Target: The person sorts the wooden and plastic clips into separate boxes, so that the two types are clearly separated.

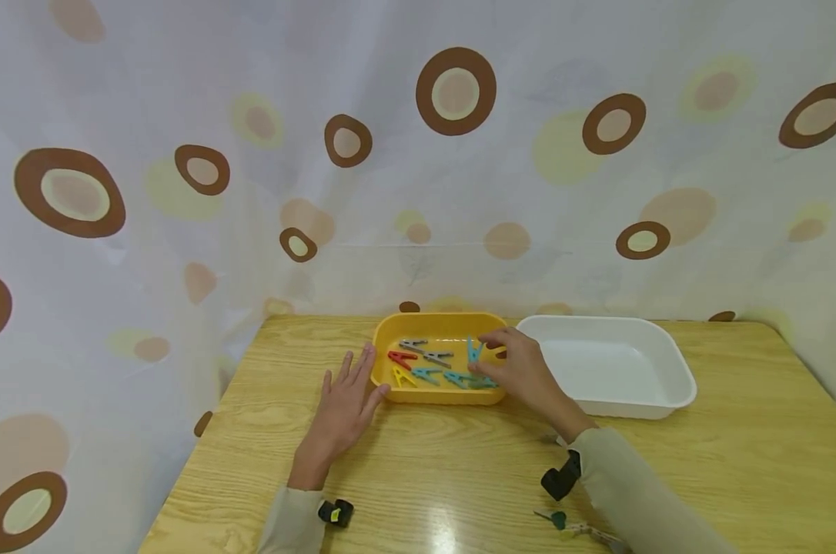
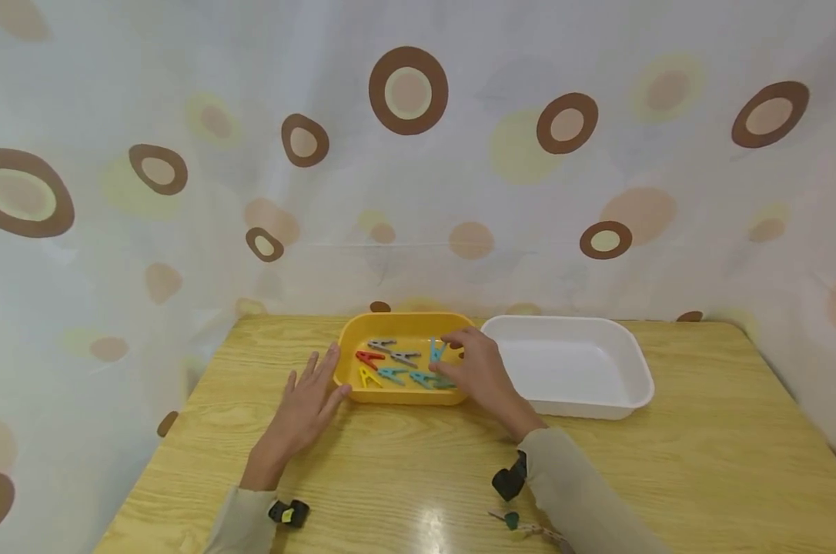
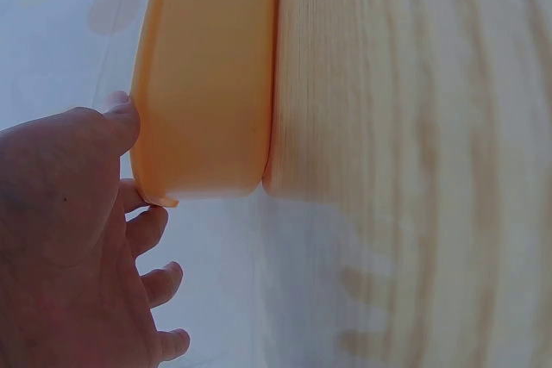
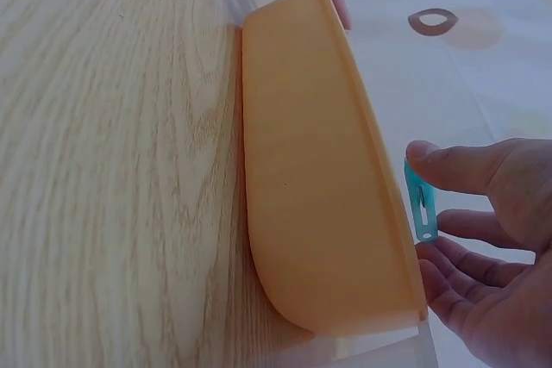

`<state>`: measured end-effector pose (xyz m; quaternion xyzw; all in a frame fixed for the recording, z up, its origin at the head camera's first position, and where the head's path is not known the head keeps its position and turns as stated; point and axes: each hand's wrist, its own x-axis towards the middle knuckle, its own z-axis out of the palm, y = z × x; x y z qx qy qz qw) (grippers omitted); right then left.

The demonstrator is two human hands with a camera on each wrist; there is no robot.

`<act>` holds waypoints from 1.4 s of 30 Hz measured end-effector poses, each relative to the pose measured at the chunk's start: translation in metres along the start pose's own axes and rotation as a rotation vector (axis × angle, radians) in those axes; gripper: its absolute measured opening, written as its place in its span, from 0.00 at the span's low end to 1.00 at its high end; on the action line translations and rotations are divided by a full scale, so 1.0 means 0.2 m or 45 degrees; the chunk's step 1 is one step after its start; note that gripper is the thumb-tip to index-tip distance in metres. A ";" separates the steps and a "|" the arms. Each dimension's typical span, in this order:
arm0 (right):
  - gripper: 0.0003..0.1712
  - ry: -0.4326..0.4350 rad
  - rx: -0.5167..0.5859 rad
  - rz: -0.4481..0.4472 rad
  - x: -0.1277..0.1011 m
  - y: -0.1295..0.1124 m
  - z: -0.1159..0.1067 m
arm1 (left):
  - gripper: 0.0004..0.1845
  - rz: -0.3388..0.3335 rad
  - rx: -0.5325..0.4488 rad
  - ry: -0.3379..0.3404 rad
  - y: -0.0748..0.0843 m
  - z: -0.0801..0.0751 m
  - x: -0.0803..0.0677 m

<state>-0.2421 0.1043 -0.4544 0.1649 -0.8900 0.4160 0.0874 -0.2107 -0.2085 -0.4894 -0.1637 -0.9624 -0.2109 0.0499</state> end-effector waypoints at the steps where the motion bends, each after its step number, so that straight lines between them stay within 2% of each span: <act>1: 0.27 -0.002 -0.002 0.004 0.01 0.00 0.01 | 0.39 -0.001 0.001 -0.001 0.00 0.00 0.00; 19: 0.28 -0.007 -0.063 0.096 0.19 -0.06 0.15 | 0.38 -0.004 -0.020 0.005 0.00 0.00 0.00; 24: 0.27 -0.041 -0.051 0.125 0.19 -0.06 0.15 | 0.38 0.002 -0.011 0.011 0.00 0.00 0.00; 29: 0.28 -0.078 -0.099 0.159 0.18 -0.02 0.15 | 0.38 -0.004 -0.002 0.015 0.00 -0.01 0.00; 38: 0.28 -0.128 -0.205 0.140 0.18 0.00 0.15 | 0.39 -0.012 -0.003 0.002 0.00 0.00 0.01; 42: 0.28 -0.124 -0.203 0.146 0.17 -0.01 0.14 | 0.38 -0.014 -0.010 -0.006 0.00 -0.01 0.01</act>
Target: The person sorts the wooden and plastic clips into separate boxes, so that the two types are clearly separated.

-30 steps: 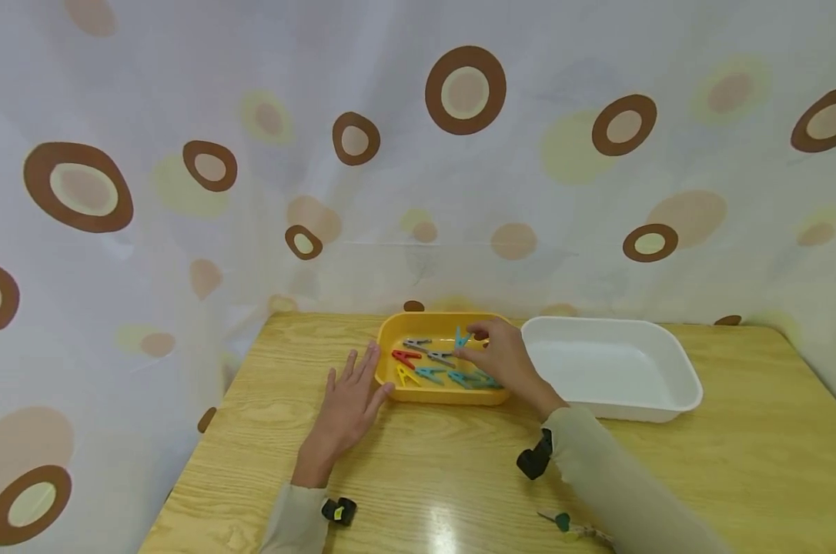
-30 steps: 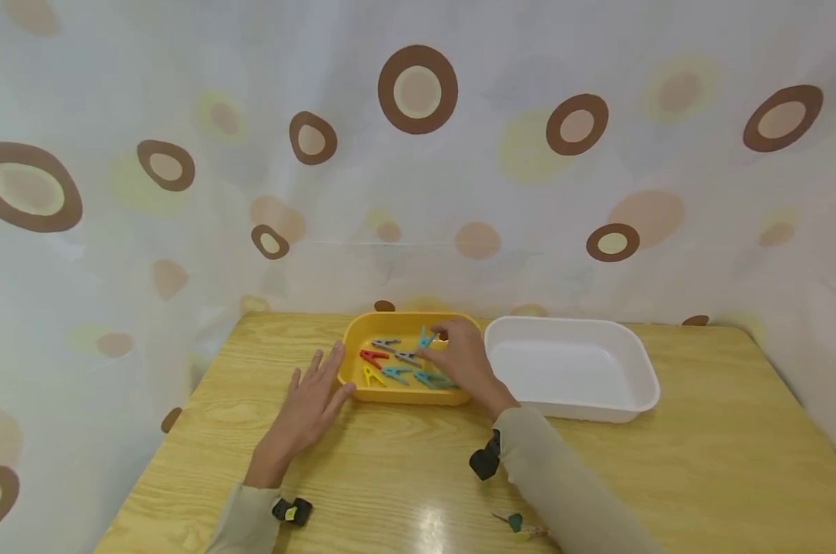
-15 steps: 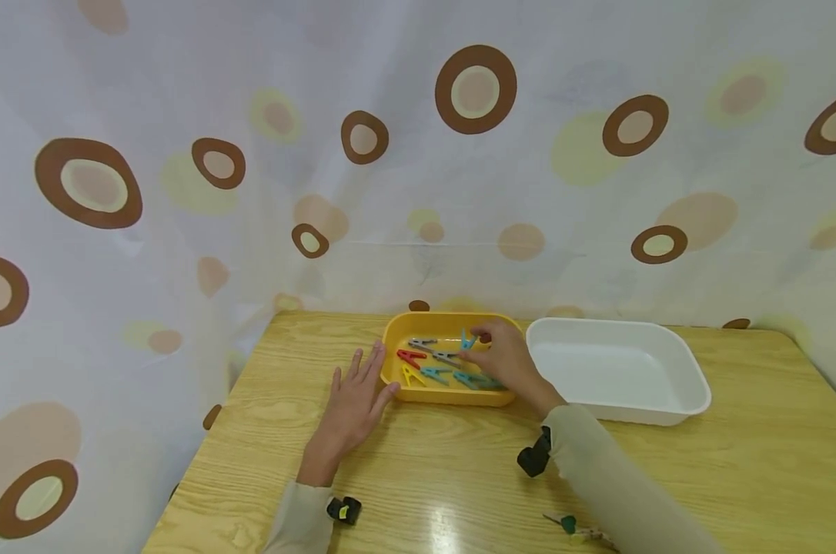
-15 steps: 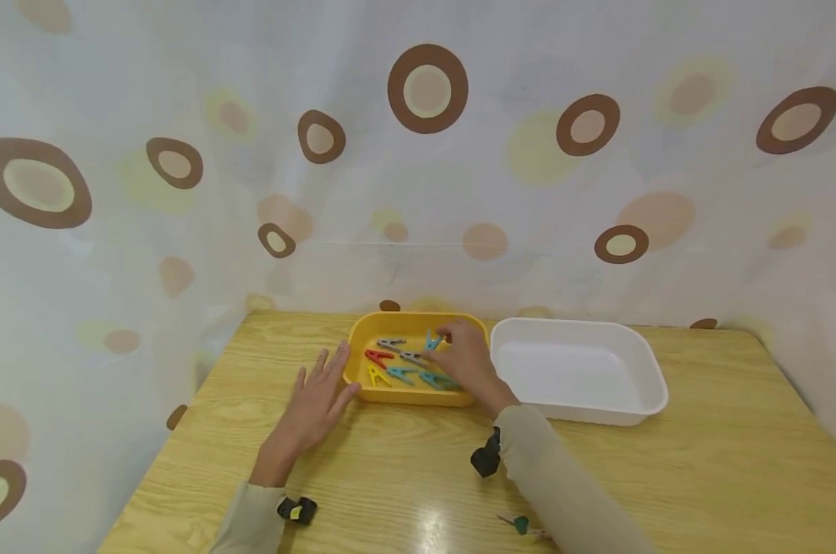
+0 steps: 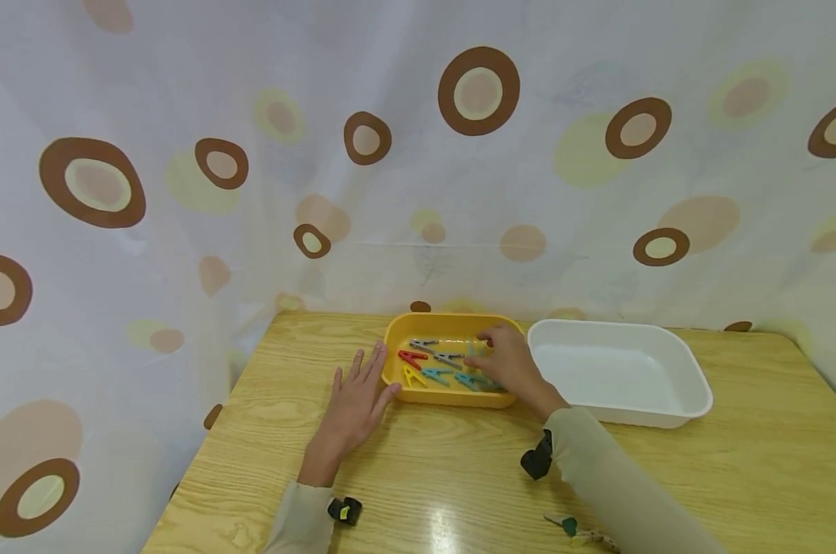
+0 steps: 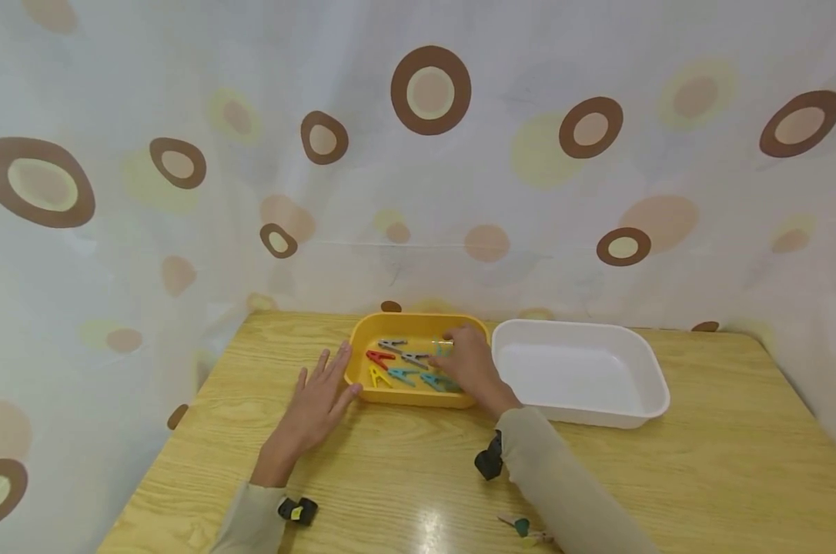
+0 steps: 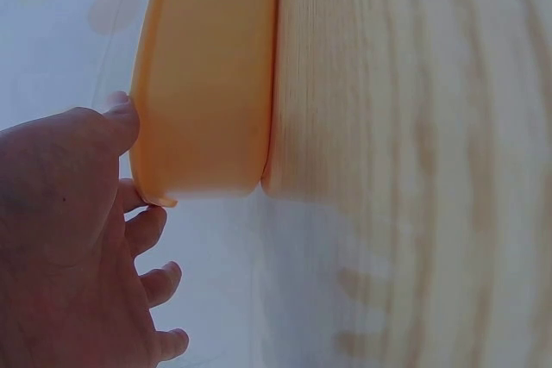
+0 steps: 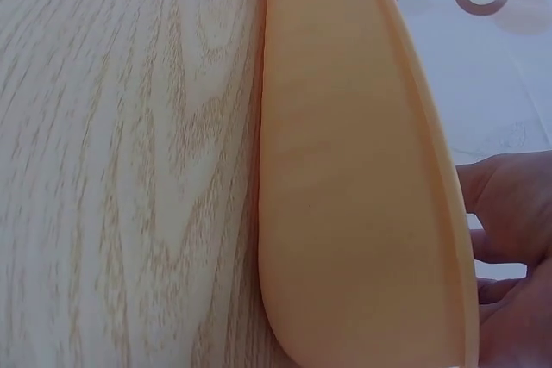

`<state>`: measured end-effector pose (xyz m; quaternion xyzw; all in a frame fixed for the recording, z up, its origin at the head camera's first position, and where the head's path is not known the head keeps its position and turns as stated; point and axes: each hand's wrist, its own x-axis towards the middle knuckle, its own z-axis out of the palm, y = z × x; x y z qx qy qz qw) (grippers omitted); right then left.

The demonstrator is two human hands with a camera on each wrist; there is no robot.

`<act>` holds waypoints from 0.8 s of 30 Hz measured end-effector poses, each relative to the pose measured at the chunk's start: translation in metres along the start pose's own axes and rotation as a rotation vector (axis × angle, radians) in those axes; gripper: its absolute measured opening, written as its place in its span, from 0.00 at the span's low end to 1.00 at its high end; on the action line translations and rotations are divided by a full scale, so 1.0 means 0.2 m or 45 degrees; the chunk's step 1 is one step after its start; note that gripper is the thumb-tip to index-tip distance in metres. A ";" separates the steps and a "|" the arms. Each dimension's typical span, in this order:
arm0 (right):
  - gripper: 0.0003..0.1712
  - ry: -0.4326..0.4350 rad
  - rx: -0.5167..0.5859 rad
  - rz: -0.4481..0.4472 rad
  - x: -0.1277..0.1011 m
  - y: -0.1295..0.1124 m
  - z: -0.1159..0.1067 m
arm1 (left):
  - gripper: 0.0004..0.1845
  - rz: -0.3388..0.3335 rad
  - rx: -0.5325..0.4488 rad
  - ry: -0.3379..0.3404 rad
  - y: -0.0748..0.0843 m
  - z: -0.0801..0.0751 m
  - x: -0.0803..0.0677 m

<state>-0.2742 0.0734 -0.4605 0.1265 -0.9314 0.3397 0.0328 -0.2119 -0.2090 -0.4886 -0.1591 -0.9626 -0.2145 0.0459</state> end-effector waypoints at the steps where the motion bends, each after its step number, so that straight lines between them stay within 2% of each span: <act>1: 0.28 0.001 0.009 0.002 -0.01 0.00 0.00 | 0.38 -0.002 0.000 -0.005 0.00 0.00 0.00; 13: 0.21 0.060 0.208 -0.116 -0.10 -0.01 -0.11 | 0.39 0.006 0.020 -0.005 0.00 0.00 0.00; 18: 0.20 0.074 0.260 -0.135 -0.18 -0.01 -0.17 | 0.39 -0.008 0.011 -0.012 0.00 -0.01 0.00; 24: 0.18 0.142 0.307 -0.199 -0.29 0.01 -0.25 | 0.38 -0.002 0.011 -0.023 0.01 0.00 0.00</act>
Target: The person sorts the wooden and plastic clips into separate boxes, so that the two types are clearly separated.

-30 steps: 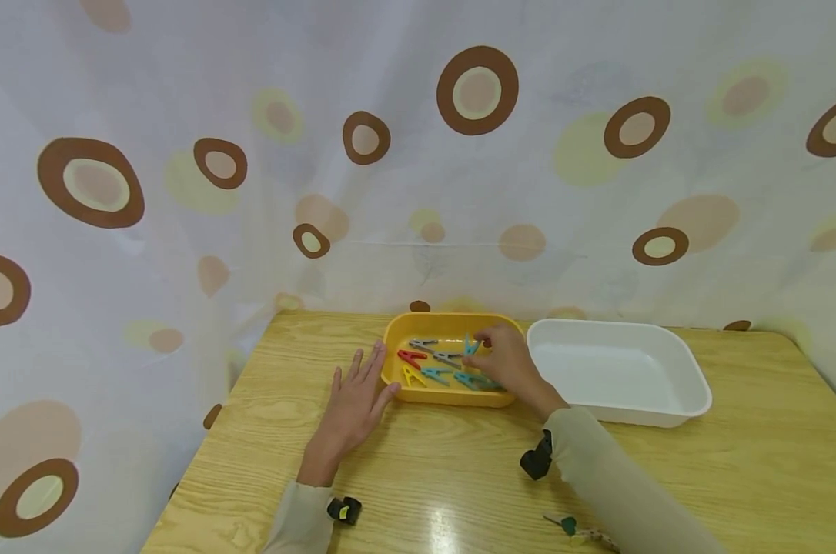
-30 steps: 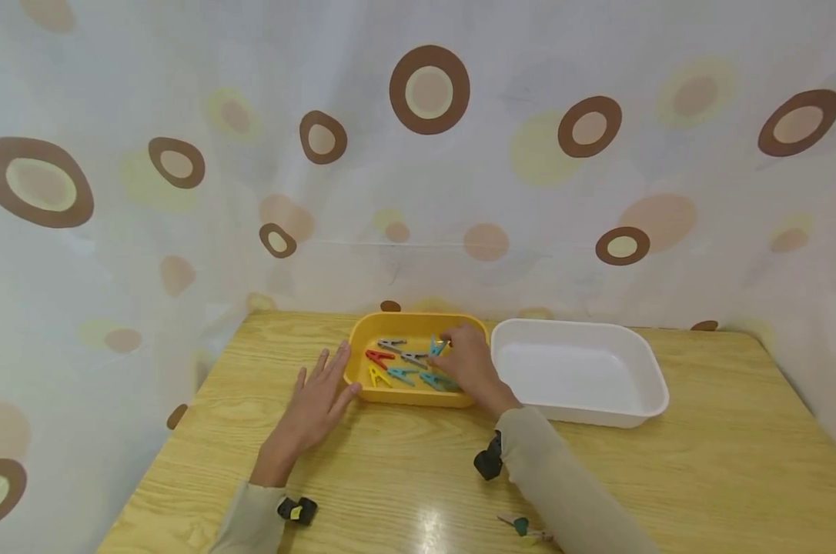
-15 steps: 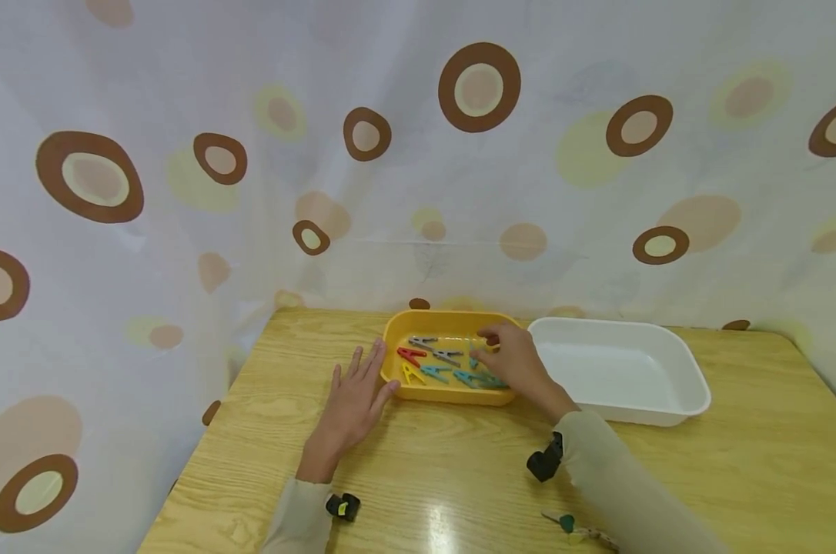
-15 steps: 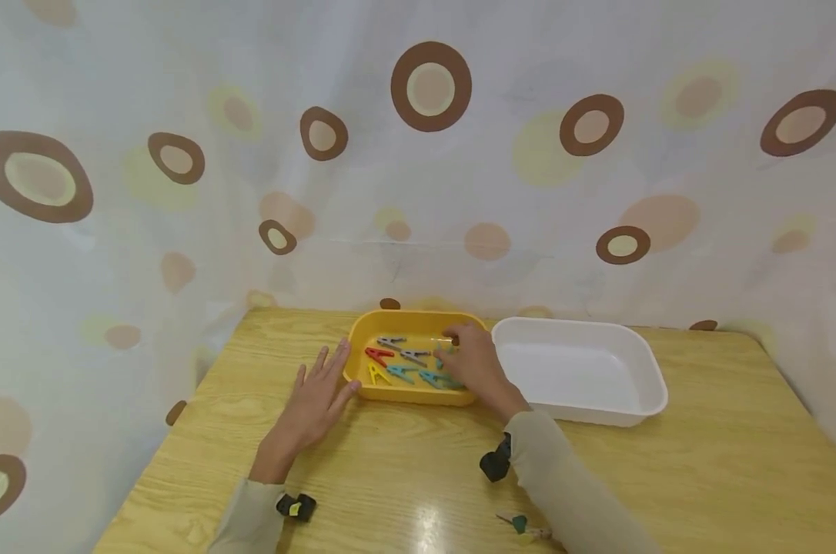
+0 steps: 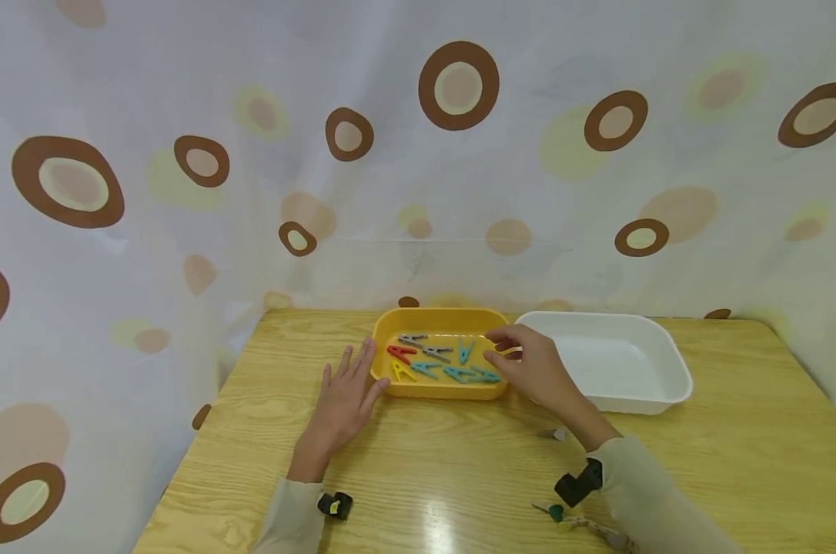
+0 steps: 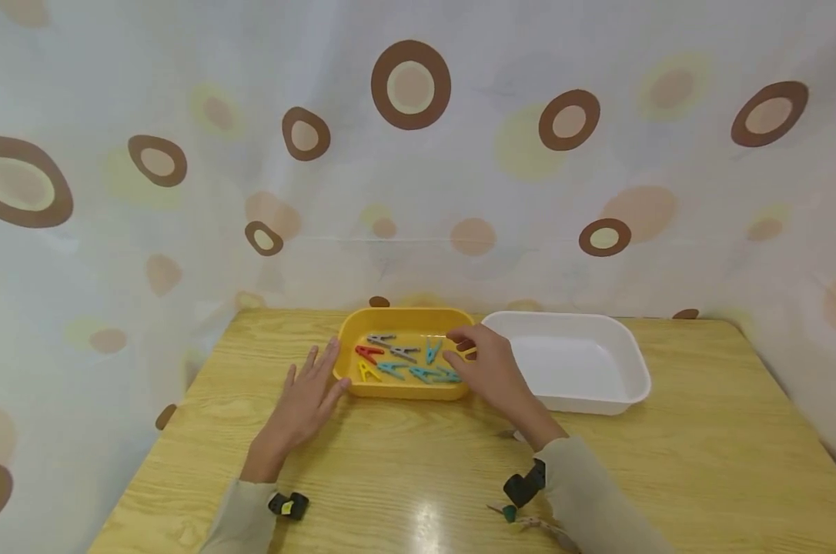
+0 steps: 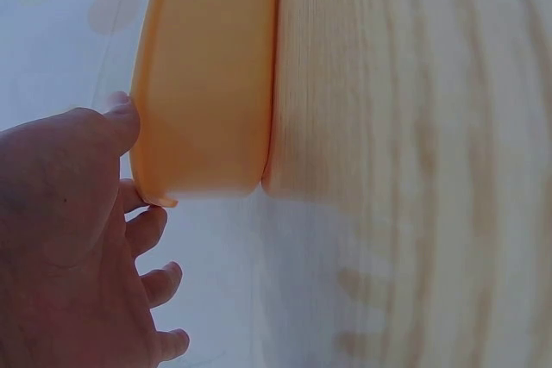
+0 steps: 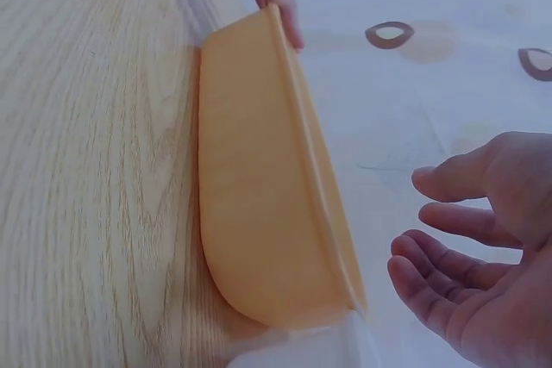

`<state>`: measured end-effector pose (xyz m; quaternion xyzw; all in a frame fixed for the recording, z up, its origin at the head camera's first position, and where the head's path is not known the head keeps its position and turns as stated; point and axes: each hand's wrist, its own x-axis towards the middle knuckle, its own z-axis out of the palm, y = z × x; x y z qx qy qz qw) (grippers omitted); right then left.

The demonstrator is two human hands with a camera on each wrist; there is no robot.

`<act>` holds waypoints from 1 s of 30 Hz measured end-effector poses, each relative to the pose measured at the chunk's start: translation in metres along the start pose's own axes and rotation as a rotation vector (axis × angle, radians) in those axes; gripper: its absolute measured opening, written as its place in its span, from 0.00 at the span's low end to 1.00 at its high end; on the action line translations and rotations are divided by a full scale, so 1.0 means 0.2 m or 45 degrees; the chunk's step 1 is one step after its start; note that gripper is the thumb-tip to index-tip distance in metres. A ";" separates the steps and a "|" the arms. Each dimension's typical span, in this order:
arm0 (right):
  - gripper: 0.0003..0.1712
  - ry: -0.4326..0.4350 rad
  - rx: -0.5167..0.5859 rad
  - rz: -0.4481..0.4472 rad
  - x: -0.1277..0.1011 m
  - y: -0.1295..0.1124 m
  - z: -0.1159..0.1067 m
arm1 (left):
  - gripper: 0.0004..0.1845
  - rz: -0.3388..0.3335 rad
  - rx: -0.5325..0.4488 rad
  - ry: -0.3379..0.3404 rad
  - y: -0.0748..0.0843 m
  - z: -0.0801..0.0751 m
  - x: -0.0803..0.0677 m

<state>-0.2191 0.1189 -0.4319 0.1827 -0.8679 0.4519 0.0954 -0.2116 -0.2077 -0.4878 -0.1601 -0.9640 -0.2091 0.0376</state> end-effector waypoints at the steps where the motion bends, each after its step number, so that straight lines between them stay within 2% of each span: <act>1: 0.17 0.011 -0.002 -0.013 -0.01 0.00 -0.01 | 0.38 0.000 0.001 0.001 0.00 0.00 0.00; 8: 0.16 0.045 -0.022 -0.072 -0.13 0.01 -0.10 | 0.38 0.007 -0.028 0.012 0.00 0.01 0.00; 19: 0.19 0.214 -0.154 -0.116 -0.31 0.06 -0.23 | 0.38 0.047 -0.116 0.054 0.03 -0.02 -0.03; 23: 0.20 0.265 -0.198 -0.102 -0.37 0.12 -0.29 | 0.37 0.116 -0.124 0.113 0.09 -0.04 -0.04; 30: 0.24 0.314 -0.288 -0.112 -0.43 0.20 -0.43 | 0.30 0.283 -0.202 0.334 0.23 -0.03 -0.07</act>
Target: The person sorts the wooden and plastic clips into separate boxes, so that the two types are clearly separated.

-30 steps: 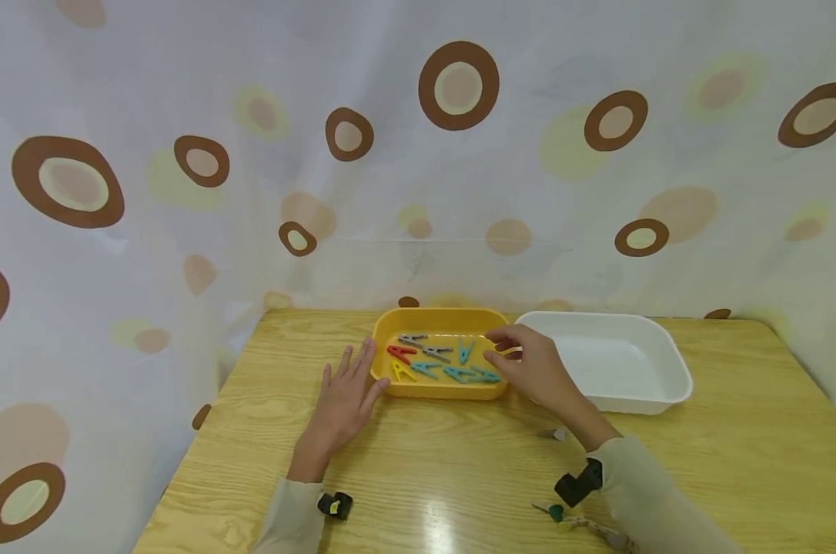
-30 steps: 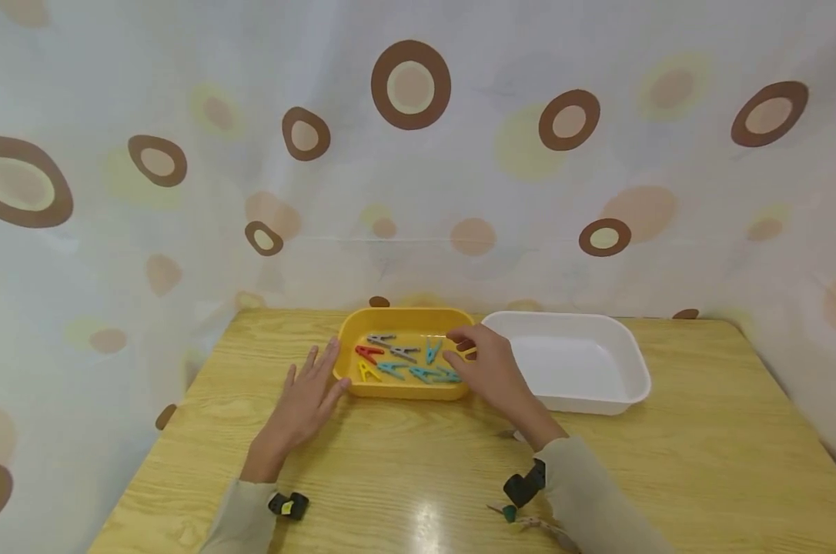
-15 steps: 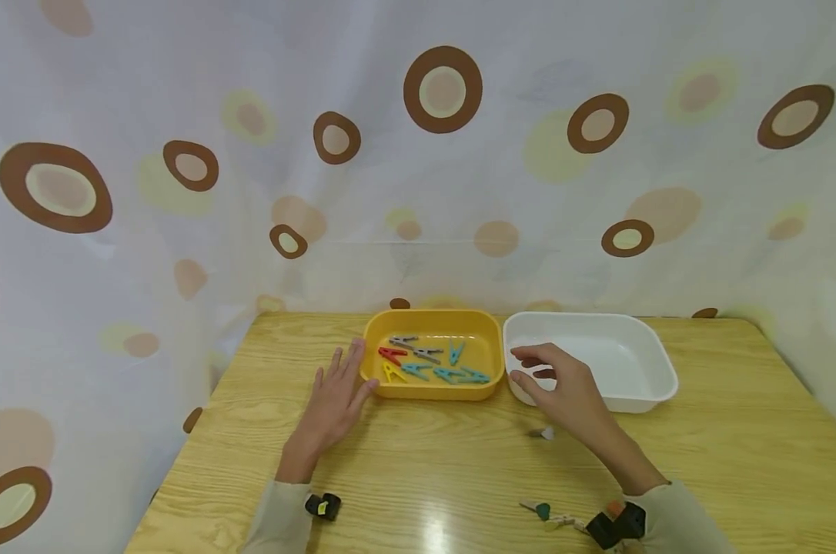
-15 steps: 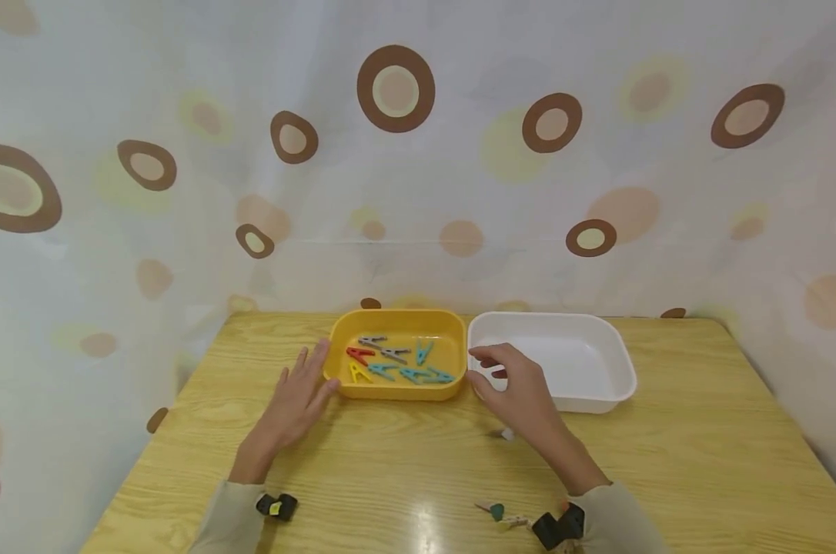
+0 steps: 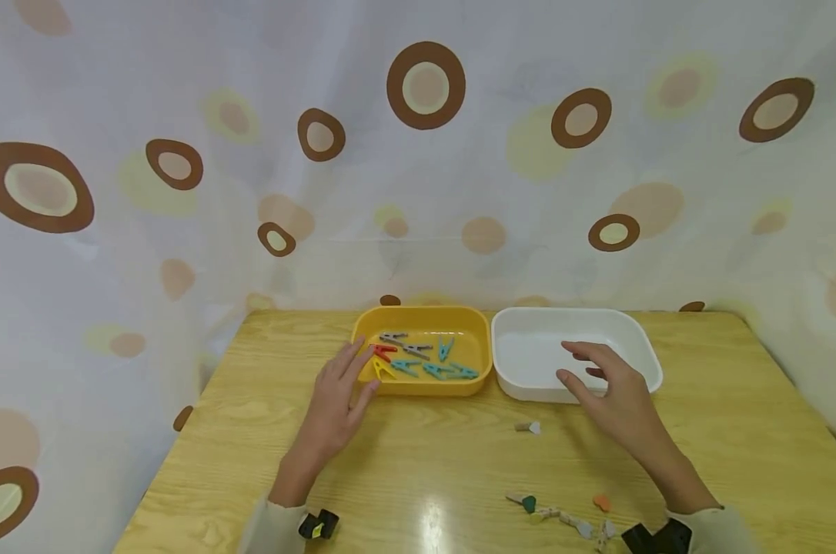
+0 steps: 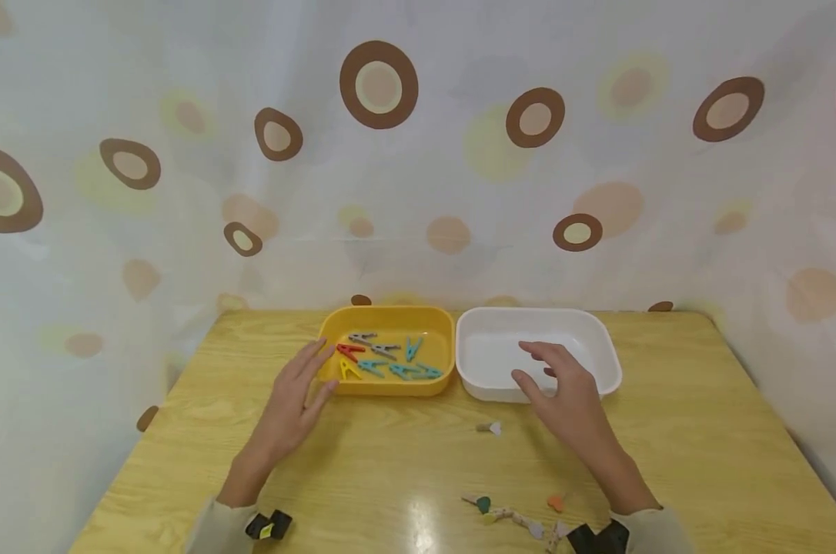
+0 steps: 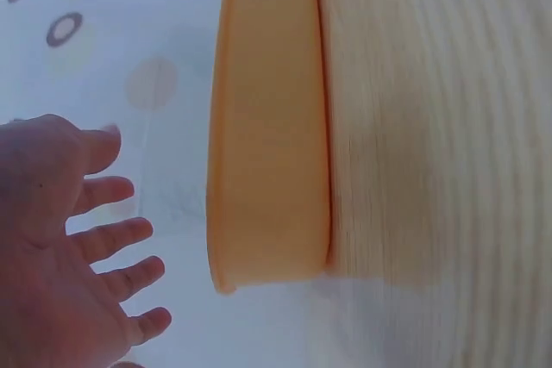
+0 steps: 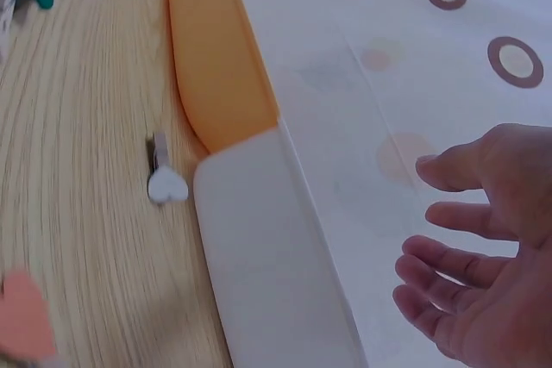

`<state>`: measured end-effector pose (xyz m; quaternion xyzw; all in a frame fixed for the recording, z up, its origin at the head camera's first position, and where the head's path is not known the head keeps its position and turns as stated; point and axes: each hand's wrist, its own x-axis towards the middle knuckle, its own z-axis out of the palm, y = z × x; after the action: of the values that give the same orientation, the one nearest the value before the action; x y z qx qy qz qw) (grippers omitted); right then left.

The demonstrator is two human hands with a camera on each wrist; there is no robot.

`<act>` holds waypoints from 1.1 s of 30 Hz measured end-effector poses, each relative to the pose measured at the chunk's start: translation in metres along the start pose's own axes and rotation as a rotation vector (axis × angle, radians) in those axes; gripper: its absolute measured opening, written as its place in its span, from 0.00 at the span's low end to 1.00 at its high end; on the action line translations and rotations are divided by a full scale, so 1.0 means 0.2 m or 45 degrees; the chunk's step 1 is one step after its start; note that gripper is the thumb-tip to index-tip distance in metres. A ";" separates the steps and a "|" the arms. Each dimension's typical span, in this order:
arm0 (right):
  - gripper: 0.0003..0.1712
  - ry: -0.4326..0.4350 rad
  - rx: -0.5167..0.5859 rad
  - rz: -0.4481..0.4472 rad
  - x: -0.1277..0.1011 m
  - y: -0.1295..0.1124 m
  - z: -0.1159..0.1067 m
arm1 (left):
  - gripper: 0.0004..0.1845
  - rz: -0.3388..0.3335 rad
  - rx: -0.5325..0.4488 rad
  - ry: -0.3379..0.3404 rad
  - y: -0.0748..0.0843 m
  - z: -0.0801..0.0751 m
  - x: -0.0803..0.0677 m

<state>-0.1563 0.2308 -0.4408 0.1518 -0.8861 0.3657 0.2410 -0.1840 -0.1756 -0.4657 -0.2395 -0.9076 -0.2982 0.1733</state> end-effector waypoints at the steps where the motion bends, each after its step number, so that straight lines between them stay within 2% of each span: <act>1: 0.25 0.007 -0.011 0.000 0.00 0.01 -0.02 | 0.29 0.016 -0.035 0.019 0.02 0.00 0.00; 4: 0.27 0.022 -0.044 0.004 -0.01 0.06 -0.07 | 0.27 0.028 -0.140 0.030 0.09 0.00 -0.02; 9: 0.31 0.020 -0.059 0.040 -0.05 0.15 -0.14 | 0.24 0.009 -0.293 -0.007 0.21 0.00 -0.07; 16: 0.38 -0.057 -0.094 0.080 -0.07 0.29 -0.20 | 0.20 0.036 -0.420 -0.138 0.34 0.08 -0.14; 21: 0.41 -0.158 -0.153 0.086 -0.09 0.36 -0.22 | 0.19 0.041 -0.492 -0.262 0.39 0.14 -0.20; 25: 0.44 -0.244 -0.199 0.095 -0.11 0.41 -0.24 | 0.19 0.074 -0.524 -0.327 0.42 0.19 -0.25; 33: 0.42 -0.346 -0.319 0.082 -0.15 0.49 -0.27 | 0.15 0.144 -0.606 -0.501 0.46 0.25 -0.32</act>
<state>-0.1575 0.3397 -0.4805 0.1403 -0.9534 0.2363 0.1243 -0.0907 -0.1010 -0.4903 -0.3765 -0.8135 -0.4403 -0.0503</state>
